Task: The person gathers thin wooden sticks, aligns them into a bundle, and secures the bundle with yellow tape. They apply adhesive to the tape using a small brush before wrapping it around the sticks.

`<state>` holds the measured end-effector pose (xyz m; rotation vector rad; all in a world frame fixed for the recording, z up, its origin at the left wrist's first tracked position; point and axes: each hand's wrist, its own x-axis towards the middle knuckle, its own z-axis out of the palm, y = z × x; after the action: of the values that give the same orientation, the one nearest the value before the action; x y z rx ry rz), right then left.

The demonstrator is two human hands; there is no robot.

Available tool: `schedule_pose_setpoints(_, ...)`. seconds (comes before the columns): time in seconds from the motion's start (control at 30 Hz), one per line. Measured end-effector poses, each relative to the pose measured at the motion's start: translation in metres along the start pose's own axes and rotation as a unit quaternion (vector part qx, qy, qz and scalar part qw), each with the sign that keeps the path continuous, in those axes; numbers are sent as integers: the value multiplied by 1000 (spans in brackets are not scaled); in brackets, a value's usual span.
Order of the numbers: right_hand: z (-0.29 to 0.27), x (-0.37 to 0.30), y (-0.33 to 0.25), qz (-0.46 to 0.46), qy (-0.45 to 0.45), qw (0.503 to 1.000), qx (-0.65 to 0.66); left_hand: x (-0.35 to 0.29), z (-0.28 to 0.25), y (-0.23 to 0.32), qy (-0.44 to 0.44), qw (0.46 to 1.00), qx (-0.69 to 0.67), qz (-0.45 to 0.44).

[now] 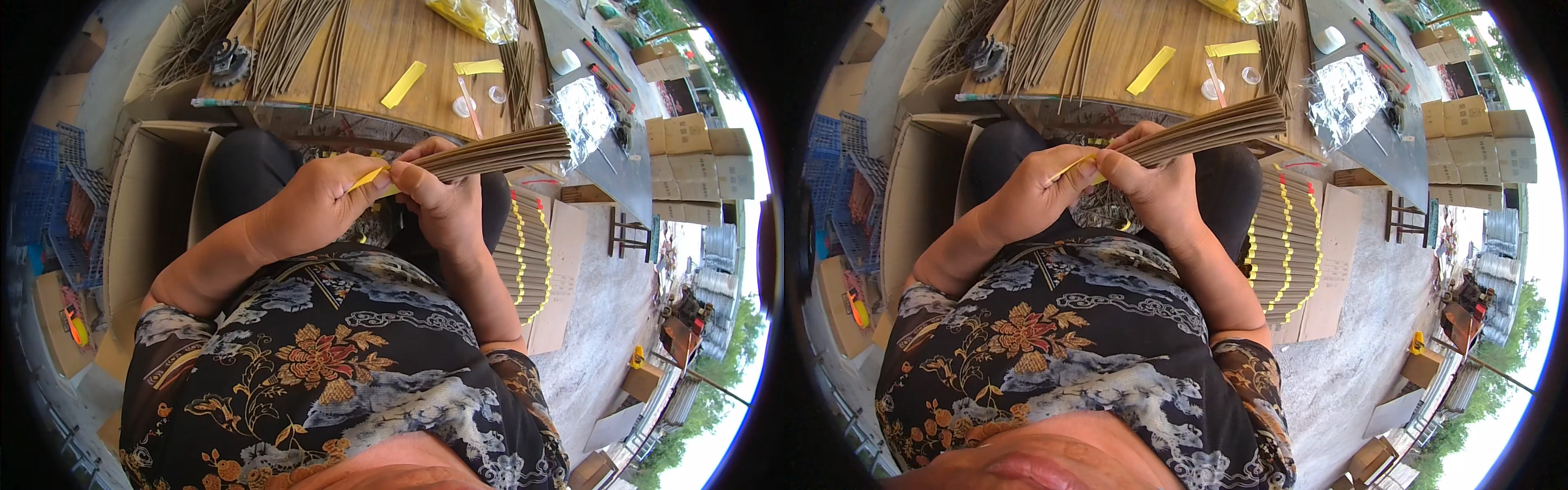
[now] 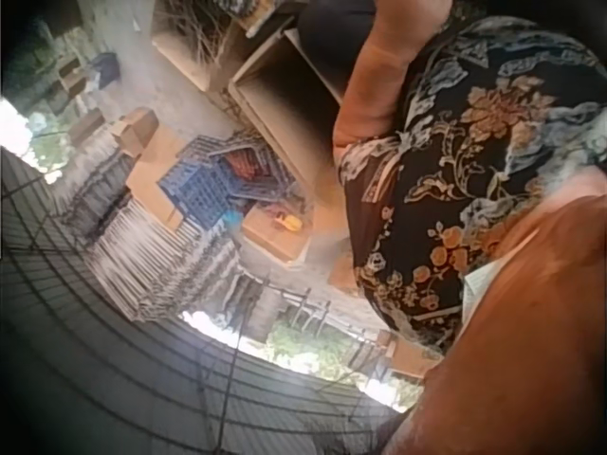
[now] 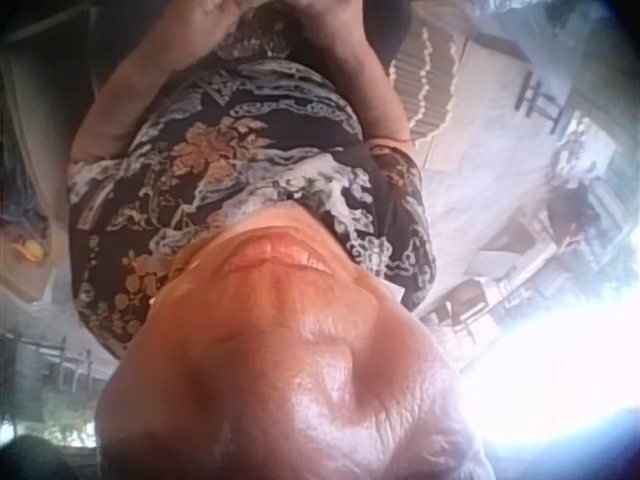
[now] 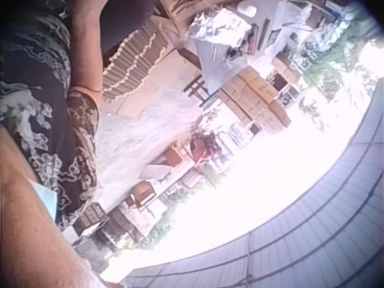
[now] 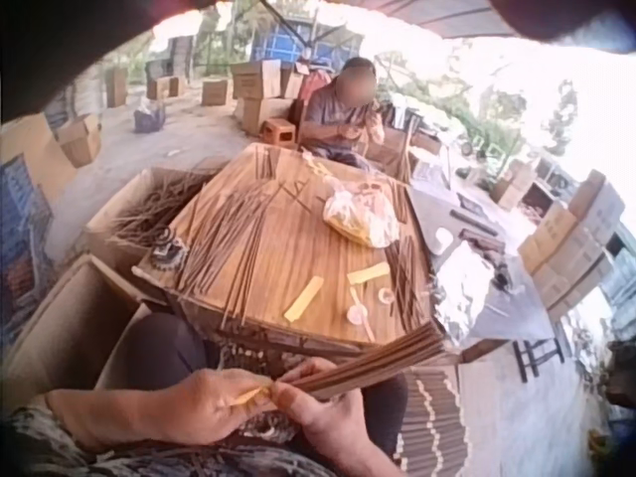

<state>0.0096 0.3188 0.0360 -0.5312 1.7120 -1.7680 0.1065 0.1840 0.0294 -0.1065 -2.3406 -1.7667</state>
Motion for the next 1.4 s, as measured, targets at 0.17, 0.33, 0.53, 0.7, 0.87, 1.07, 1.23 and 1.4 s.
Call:
schedule_pose_setpoints(0.17,2,-1,0,-16,21,999,31,2,3,-7,48,980,151,121)
schedule_pose_setpoints(0.33,6,-2,2,-57,52,997,13,5,3,-8,48,961,214,171)
schedule_pose_setpoints(0.53,5,-1,4,-51,64,996,40,7,4,-9,29,941,278,189)
schedule_pose_setpoints(0.7,5,-3,2,-31,82,993,73,10,9,-6,33,913,344,216)
schedule_pose_setpoints(0.87,2,-1,5,-15,88,992,84,13,15,-11,54,883,404,233)
schedule_pose_setpoints(1.07,-1,11,14,2,91,988,123,16,27,-20,84,827,519,197)
schedule_pose_setpoints(1.23,-1,21,24,25,100,987,120,19,22,-35,4,847,515,134)
schedule_pose_setpoints(1.4,-15,28,26,27,4,989,147,29,13,-40,-11,854,500,143)
